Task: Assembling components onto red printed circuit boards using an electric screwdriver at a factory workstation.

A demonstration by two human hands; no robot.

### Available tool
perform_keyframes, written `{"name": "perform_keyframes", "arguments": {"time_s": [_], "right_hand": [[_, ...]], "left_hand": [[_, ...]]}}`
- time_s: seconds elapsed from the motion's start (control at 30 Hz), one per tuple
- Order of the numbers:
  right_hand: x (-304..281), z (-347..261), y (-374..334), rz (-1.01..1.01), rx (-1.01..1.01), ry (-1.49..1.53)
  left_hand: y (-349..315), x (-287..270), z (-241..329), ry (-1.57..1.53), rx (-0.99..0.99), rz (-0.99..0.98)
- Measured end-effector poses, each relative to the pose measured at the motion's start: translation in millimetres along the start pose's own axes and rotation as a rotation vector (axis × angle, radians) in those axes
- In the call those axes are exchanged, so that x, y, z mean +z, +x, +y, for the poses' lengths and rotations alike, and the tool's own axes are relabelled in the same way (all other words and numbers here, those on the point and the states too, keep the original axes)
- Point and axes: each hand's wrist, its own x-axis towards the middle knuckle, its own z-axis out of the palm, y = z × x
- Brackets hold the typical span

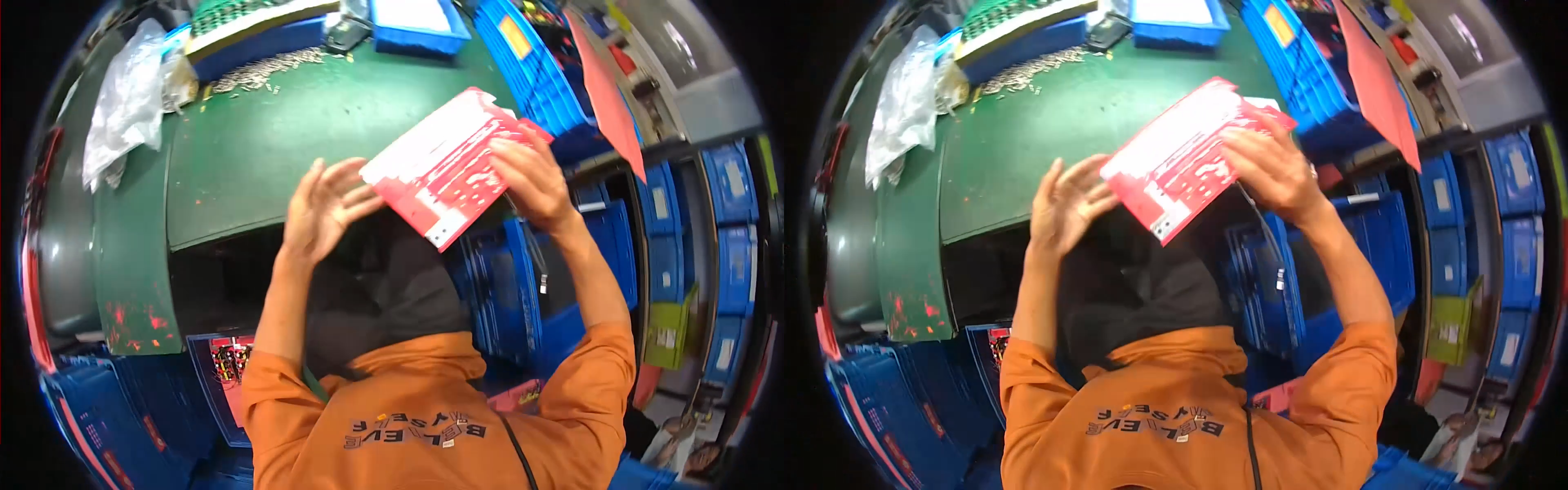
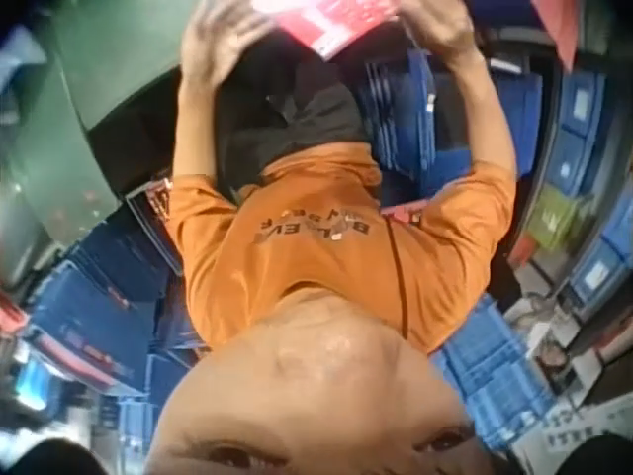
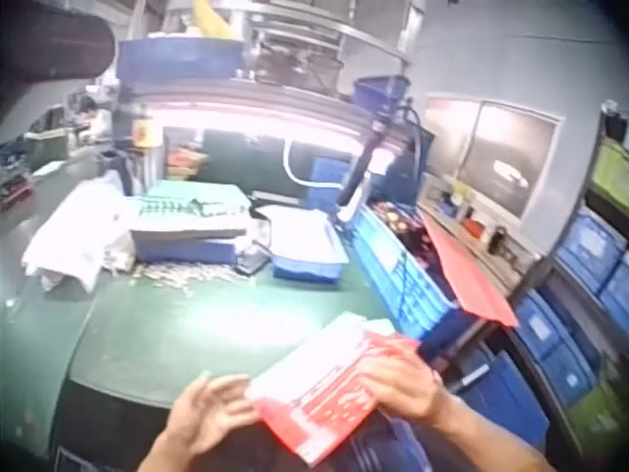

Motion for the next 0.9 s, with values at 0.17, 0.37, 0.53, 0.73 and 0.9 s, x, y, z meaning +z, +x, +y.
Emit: {"name": "perform_keyframes", "arguments": {"time_s": [0.17,0.37,0.53,0.73,0.9], "right_hand": [[65.0,31.9,16.7,0.004,-0.099,0.057],[114.8,81.4,-9.8,0.073,0.165,-0.118],[86.6,56.8,-101.2,-0.086,0.654,-0.149],[32.6,-41.8,-174.6,-0.108,1.144,0.016],[29.6,-68.2,-203.4,-0.089,1.39,0.175]], "left_hand": [[20.8,-10.2,-23.2,0.232,0.019,0.169],[73.7,-22.7,-46.0,0.138,0.11,0.296],[105.1,-36.2,-55.7,0.294,0.286,0.305],[120.2,-94.5,-47.6,0.49,0.38,0.39],[124.2,-72.8,-58.7,0.519,0.391,0.318]]}}
